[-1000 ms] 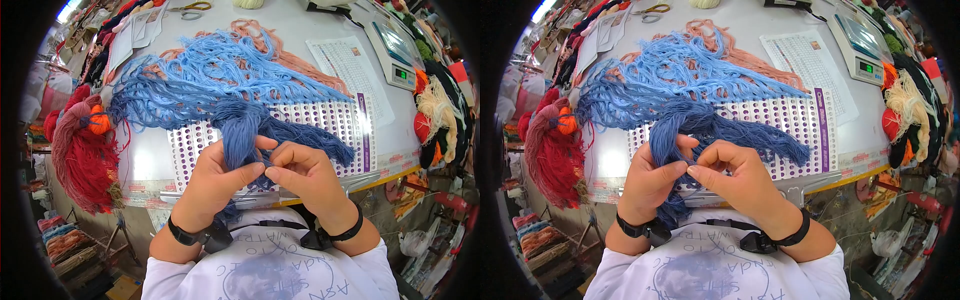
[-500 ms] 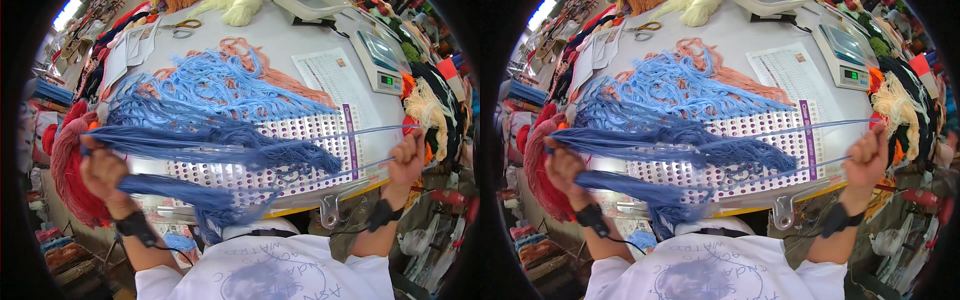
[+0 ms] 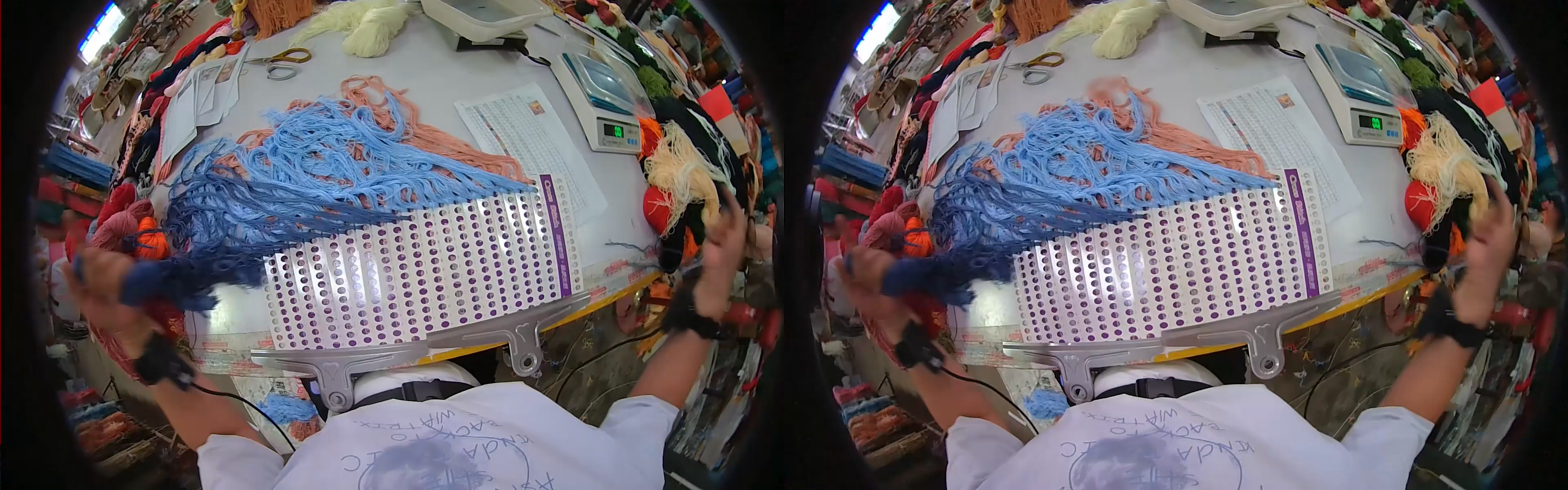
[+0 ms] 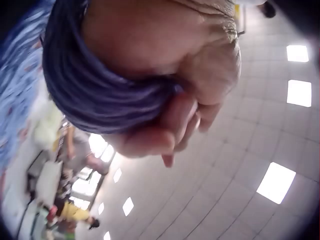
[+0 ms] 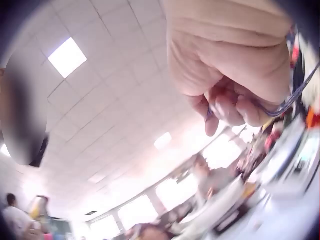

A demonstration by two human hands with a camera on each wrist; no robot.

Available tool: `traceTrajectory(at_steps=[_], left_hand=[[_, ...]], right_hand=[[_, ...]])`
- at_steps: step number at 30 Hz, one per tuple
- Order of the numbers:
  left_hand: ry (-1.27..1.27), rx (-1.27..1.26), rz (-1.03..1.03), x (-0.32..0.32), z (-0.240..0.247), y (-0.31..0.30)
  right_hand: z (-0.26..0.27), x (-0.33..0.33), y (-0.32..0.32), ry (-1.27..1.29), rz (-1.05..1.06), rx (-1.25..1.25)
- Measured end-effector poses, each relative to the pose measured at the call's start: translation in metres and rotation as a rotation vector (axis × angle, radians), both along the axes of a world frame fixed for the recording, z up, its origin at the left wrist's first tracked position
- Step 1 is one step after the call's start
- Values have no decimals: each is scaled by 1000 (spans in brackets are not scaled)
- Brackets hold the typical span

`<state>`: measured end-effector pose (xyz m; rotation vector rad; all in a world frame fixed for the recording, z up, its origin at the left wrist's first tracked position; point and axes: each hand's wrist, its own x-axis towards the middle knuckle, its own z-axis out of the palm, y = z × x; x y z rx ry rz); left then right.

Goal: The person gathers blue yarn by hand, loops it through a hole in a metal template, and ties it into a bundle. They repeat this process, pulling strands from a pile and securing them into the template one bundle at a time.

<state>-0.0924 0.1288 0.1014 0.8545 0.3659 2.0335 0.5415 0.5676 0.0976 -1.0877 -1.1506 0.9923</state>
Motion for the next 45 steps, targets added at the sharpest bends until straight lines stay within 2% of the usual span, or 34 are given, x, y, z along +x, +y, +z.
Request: traceTrajectory(at_steps=[1,2,3,4,5,6,9,15,18,19,21,23,24,26,27,29,31,34,36,37,39,41,43,44,45], left_hand=[[0,-5,-176,28,-21,29],[39,-88,-251,57,-43,56],[147,-356,-125,84,-57,75],[242,-628,-48,111,-72,94],[117,-785,-151,135,-90,119],[84,-874,-214,156,-102,139],[217,-1052,-255,183,-145,172],[294,-1177,-202,198,-148,196],[645,-1241,-112,200,-150,212],[645,-1240,-111,198,-150,215],[845,-1240,-145,196,-151,221],[751,-1244,-189,194,-150,222],[654,-1243,-219,193,-149,222],[624,-1210,-218,193,-152,221],[593,-1175,-214,192,-154,221],[613,-1200,-220,194,-155,218],[639,-1214,-220,193,-159,219],[602,-1185,-199,193,-162,218],[684,-1196,1,190,-157,214],[650,-1109,120,178,-158,216],[478,-1022,322,156,-150,206],[79,-945,307,136,-140,195],[-126,-784,207,131,-136,186],[-124,-783,209,132,-136,184],[-211,-681,66,135,-138,182]], right_hand=[[-13,-54,-20,-83,154,-28],[-26,-110,-50,-53,294,-208],[-50,-147,-64,-321,557,-70],[-74,-185,-83,-402,660,-135],[-86,-221,-105,-441,734,-259],[-109,-244,-112,-471,831,-280],[-154,-291,-134,-501,845,-325],[-171,-301,-138,-489,785,-376],[-175,-302,-140,-438,749,-352],[-175,-303,-141,-417,724,-338],[-171,-303,-142,-411,707,-346],[-174,-301,-146,-406,687,-365],[-177,-301,-148,-446,669,-238],[-177,-299,-154,-604,632,67],[-176,-297,-158,-603,633,63],[-175,-290,-170,-683,621,306],[-177,-284,-168,-683,660,294],[-178,-278,-155,-552,773,185],[-170,-275,-148,-430,843,-282],[-167,-277,-142,-426,839,-268],[-163,-273,-140,-811,736,174],[-159,-271,-142,-869,729,196],[-160,-272,-141,-930,729,229],[-162,-274,-139,-935,706,329],[-165,-275,-138,-940,682,428]])
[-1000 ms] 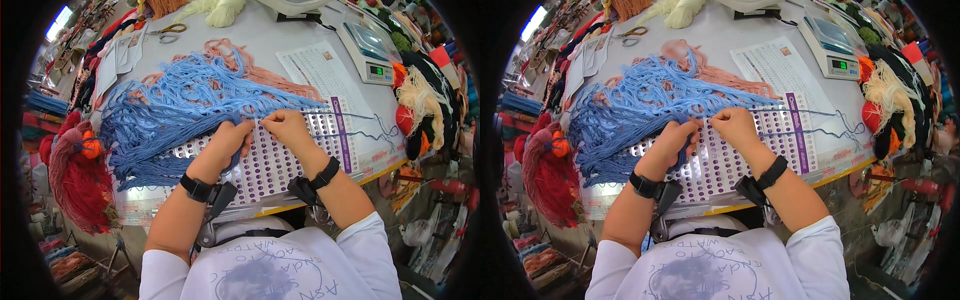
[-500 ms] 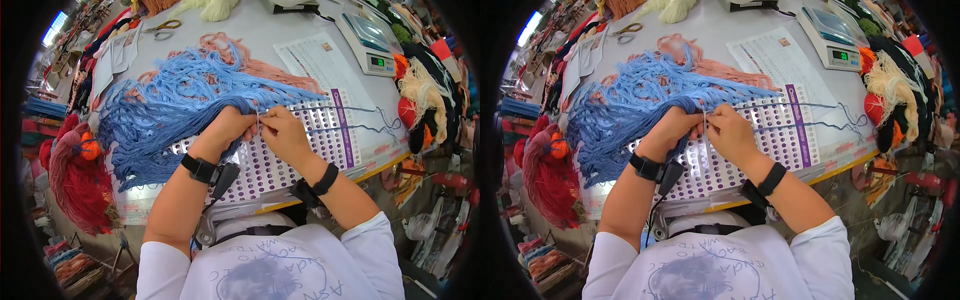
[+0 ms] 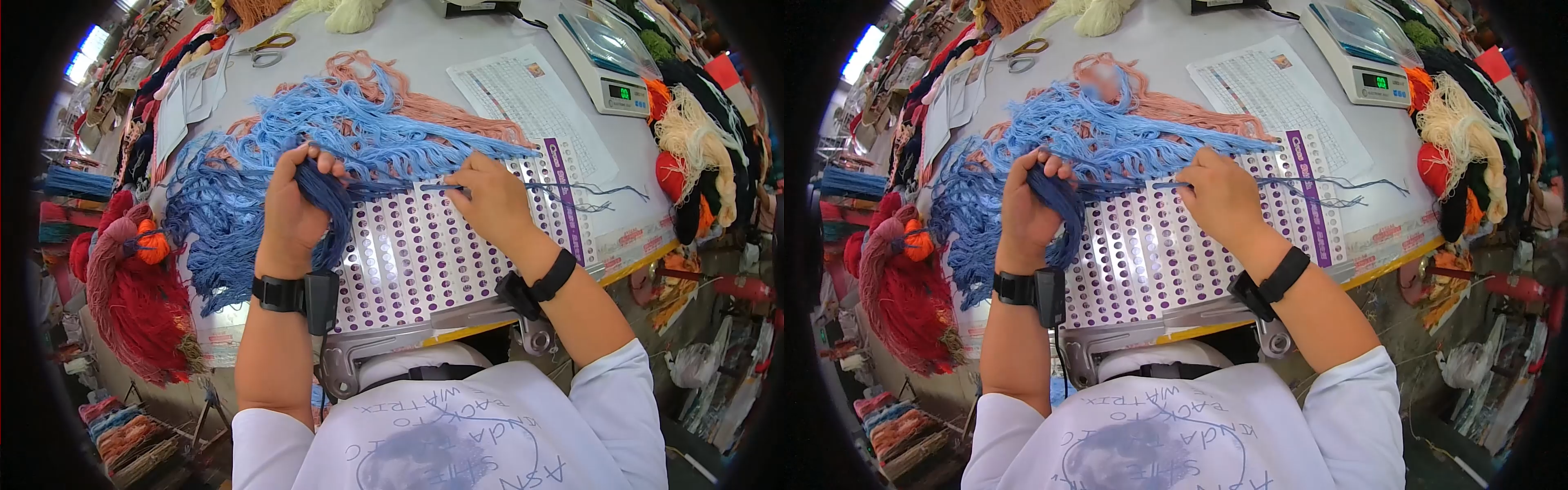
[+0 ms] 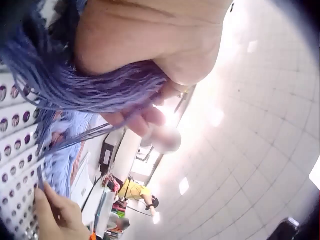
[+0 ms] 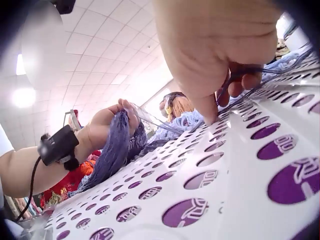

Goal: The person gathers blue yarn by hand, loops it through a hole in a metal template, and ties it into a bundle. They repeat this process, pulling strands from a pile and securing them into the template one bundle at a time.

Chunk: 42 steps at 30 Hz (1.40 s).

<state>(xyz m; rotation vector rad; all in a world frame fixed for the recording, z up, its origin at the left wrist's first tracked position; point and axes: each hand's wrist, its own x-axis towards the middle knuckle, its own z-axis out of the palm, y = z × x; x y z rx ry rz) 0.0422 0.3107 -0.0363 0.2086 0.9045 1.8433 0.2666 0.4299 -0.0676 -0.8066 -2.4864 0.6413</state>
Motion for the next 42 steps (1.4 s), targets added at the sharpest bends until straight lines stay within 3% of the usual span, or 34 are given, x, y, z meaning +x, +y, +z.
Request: traceTrajectory(at_steps=[2,4,7,11,13,15,18,20,22,24,25,27,28,30,31,33,36,38,42], left_hand=[[-122,121,-95,9,0,0],[121,-57,-221,27,3,7],[522,-127,-462,54,-6,23],[769,-328,-538,66,-15,31],[916,-208,-289,55,-13,25],[609,-243,-122,30,8,8],[386,-204,21,-62,18,-29],[367,-196,190,-132,26,-60],[337,-135,231,-146,40,-65],[866,-425,607,-149,48,-60],[1040,-464,582,-145,50,-56],[1120,-399,549,-108,54,-48],[1072,-456,360,-82,62,-47],[573,-3,68,-25,68,-46],[268,84,-56,1,73,-47],[-2,166,-299,30,69,-51],[-144,116,-393,58,63,-55],[-109,80,-385,59,62,-59],[-60,-17,-316,60,64,-67]], right_hand=[[-6,-5,6,31,53,87],[-5,-7,7,57,106,179],[5,-9,5,139,98,32],[2,-11,4,187,164,-210],[-2,-9,4,225,170,-277],[-7,-7,5,51,178,-198],[-11,-8,3,25,133,-143],[-11,-8,3,21,127,-137],[-11,-10,2,16,133,-128],[-10,-10,4,27,135,-195],[-9,-10,5,31,140,-224],[1,-10,1,52,95,-307],[7,-11,-3,73,42,-394],[24,-18,-17,145,20,-419],[43,-21,-28,227,67,-557],[69,-28,-51,373,160,-822],[89,-33,-73,424,227,-988],[88,-35,-77,345,189,-1123],[84,-36,-86,470,198,-1219]])
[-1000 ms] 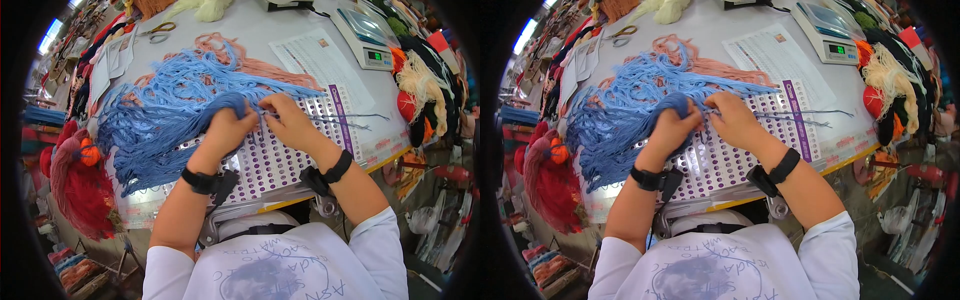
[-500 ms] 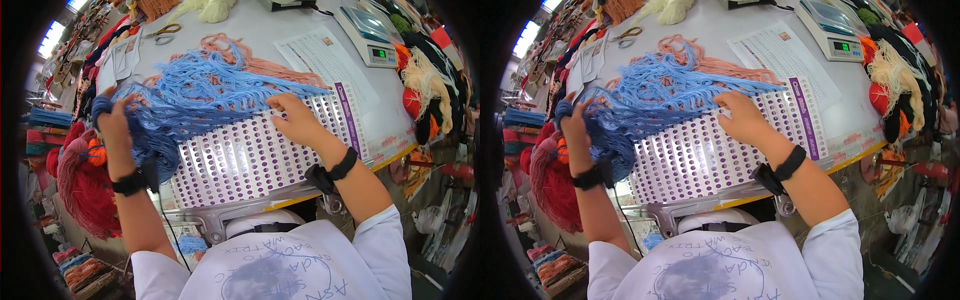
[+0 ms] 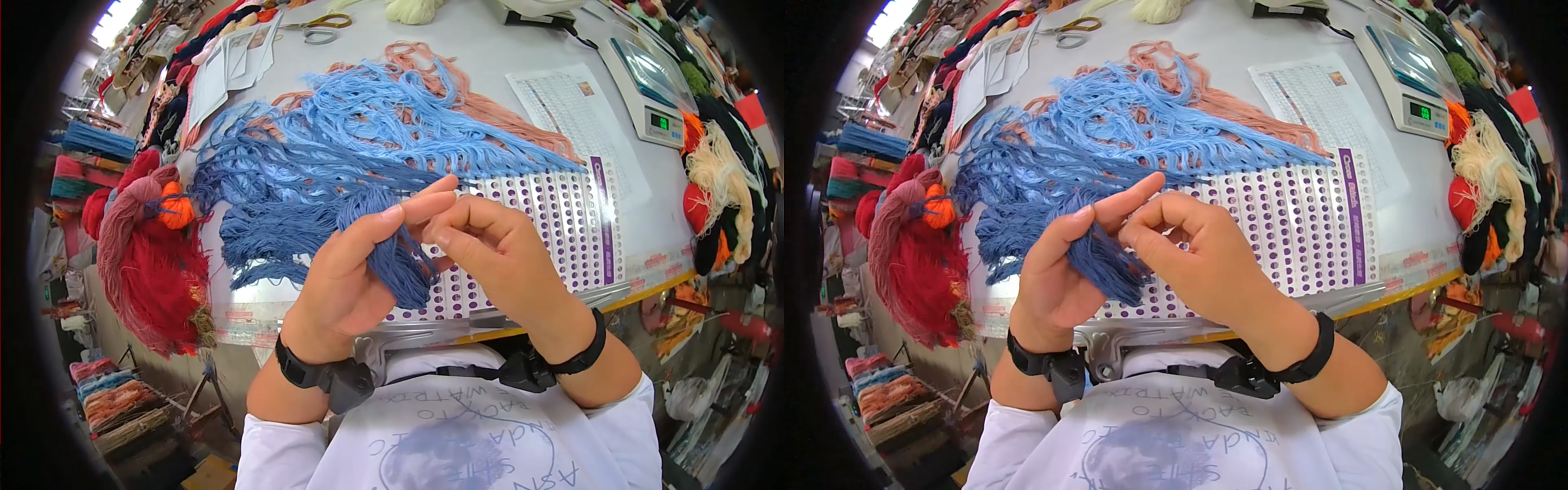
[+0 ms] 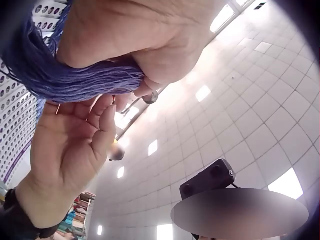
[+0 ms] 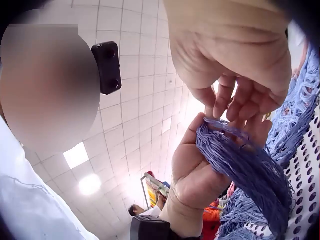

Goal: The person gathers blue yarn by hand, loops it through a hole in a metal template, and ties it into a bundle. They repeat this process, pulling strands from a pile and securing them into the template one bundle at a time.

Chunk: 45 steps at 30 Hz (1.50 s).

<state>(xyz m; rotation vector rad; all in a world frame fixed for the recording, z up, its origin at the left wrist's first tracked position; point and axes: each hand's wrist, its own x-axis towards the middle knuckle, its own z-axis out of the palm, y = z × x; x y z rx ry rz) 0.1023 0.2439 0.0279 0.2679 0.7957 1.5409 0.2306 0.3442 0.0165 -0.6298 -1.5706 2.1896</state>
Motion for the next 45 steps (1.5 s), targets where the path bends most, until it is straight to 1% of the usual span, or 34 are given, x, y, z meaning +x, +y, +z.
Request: traceTrajectory(at_steps=[2,4,5,6,7,8,10,11,13,15,19,22,24,25,27,29,32,34,35,37,40,42,44,45], left_hand=[[-17,19,-6,-2,-5,-2],[-37,43,-18,-2,-7,-3],[38,42,-28,-2,-8,-3],[113,40,-38,-2,-8,-4],[111,41,-35,-2,-7,-5],[81,0,-19,-2,-6,-5],[51,-33,5,-3,-5,-7],[81,-19,5,-5,-7,-8],[109,-3,9,-7,-7,-10],[132,7,-37,-9,-5,-10],[109,-31,-20,-7,-3,-11],[137,-37,-39,-7,-3,-12],[130,-63,61,-4,-3,-12],[129,-62,62,-5,-4,-13],[317,-36,144,-8,-6,-15],[348,-35,130,-9,-6,-16],[386,-44,109,-9,-5,-17],[394,-49,106,-9,-5,-16],[438,-35,117,-9,-7,-15],[481,-21,127,-10,-9,-15],[474,-32,101,-25,-8,-22],[113,166,272,-50,-7,-37],[-402,412,374,-110,-18,-68],[-397,494,483,-132,-11,-83]], right_hand=[[-5,-3,-6,24,-29,20],[-4,-5,-9,-18,-42,371],[-3,-5,-9,-20,-40,372],[-2,-4,-9,-63,-35,300],[-1,-4,-9,-104,-30,228],[-2,-3,-8,-106,-25,231],[-3,0,-7,-54,28,51],[-1,-1,-8,-55,33,58],[1,-1,-10,-12,18,-118],[3,0,-10,1,30,-130],[1,0,-10,30,52,-118],[0,0,-12,43,48,-140],[0,0,-13,38,48,-148],[0,0,-13,35,47,-156],[3,-1,-15,60,41,-167],[3,-1,-15,85,36,-179],[3,-2,-12,55,60,-180],[10,-2,-8,26,127,-465],[9,-2,-5,26,129,-462],[4,1,1,36,185,-278],[4,16,22,95,185,-274],[11,41,47,311,-60,-550],[14,91,94,530,-218,-707],[17,122,120,539,-278,-516]])
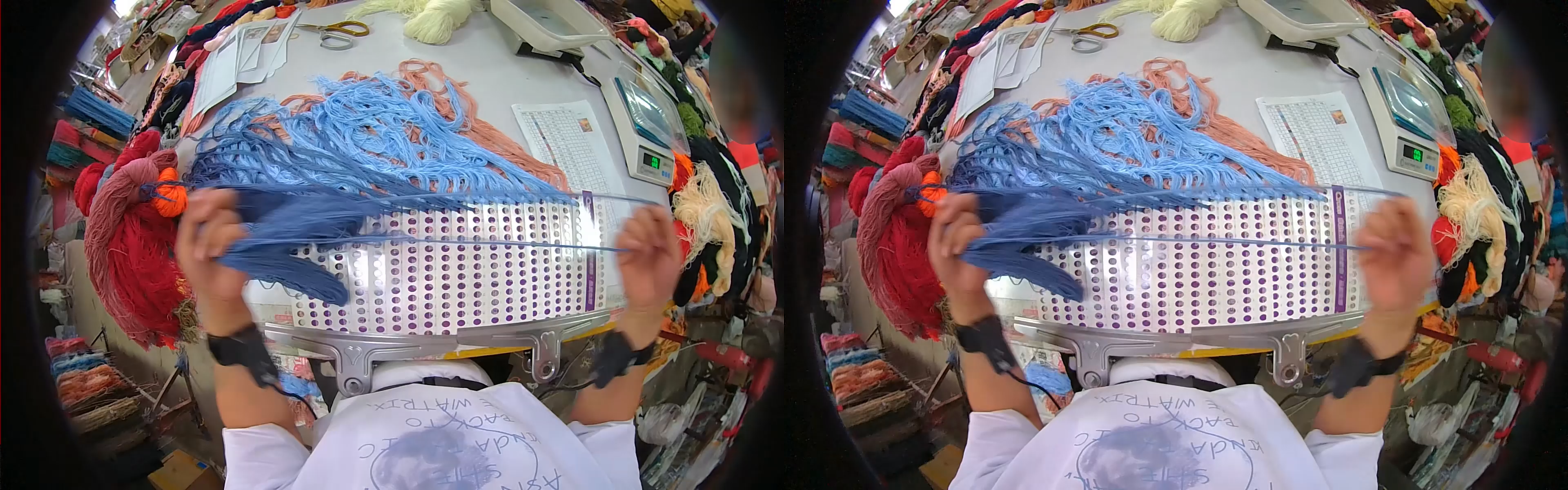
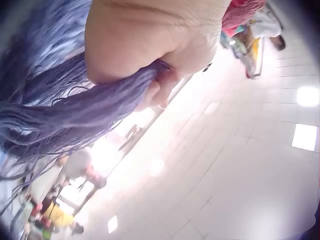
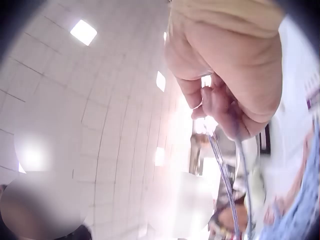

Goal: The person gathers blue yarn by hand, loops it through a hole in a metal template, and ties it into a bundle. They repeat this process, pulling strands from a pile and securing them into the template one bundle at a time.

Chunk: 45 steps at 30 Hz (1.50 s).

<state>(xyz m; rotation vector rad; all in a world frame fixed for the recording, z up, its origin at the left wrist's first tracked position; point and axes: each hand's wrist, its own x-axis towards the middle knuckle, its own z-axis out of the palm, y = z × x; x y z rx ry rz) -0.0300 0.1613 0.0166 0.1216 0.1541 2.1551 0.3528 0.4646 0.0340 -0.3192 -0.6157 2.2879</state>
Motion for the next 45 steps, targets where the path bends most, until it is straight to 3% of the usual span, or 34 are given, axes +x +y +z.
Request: traceTrajectory(at_steps=[1,3,5,7,9,10,11,12,14,15,16,17,19,20,24,29,31,32,35,37,38,41,43,44,45], left_hand=[[29,50,41,-25,1,-18],[53,-10,238,-78,-7,-64],[129,-75,388,-131,-22,-109],[154,-109,441,-147,-18,-122],[245,-18,350,-118,7,-90],[331,71,267,-94,17,-67],[375,125,160,-71,22,-41],[419,179,50,-47,24,-13],[388,74,-225,-4,8,36],[432,-143,-275,24,-1,59],[568,-415,-427,56,3,87],[620,-562,-525,84,-5,110],[701,-698,-684,120,-29,143],[726,-763,-720,130,-46,154],[787,-953,-678,149,-64,169],[859,-937,-663,149,-69,190],[1181,-1003,-595,151,-70,199],[1182,-1004,-597,149,-70,201],[1313,-1075,-697,147,-65,205],[1200,-1017,-692,144,-71,206],[1198,-1021,-693,144,-73,207],[1134,-1042,-637,145,-77,207],[1110,-1095,-626,144,-77,206],[1110,-1097,-626,142,-75,203],[1042,-1049,-467,138,-71,196]], right_hand=[[7,34,19,-66,-145,-15],[-1,133,71,-53,-195,9],[6,218,102,-160,-471,-95],[-17,381,179,-302,-693,-9],[8,409,184,-642,-1205,78],[30,363,158,-655,-1172,201],[42,331,149,-656,-980,319],[59,232,112,-710,-941,262],[19,152,95,-689,-578,325],[20,66,45,-911,-510,409],[-1,38,34,-912,-249,566],[-21,1,14,-996,-189,655],[-51,-48,-7,-1018,35,647],[-64,-67,-15,-1062,37,713],[-103,-93,-29,-1187,-1,928],[-113,-97,-27,-1187,-30,842],[-110,-97,-27,-1202,-18,727],[-111,-96,-28,-1202,-19,725],[-117,-90,-30,-1163,-69,831],[-123,-82,-30,-1074,-96,1151],[-124,-81,-29,-1072,-93,1149],[-123,-77,-29,-941,-64,959],[-112,-78,-26,-962,70,612],[-112,-77,-23,-939,99,588],[-106,-76,-24,-937,99,585]])
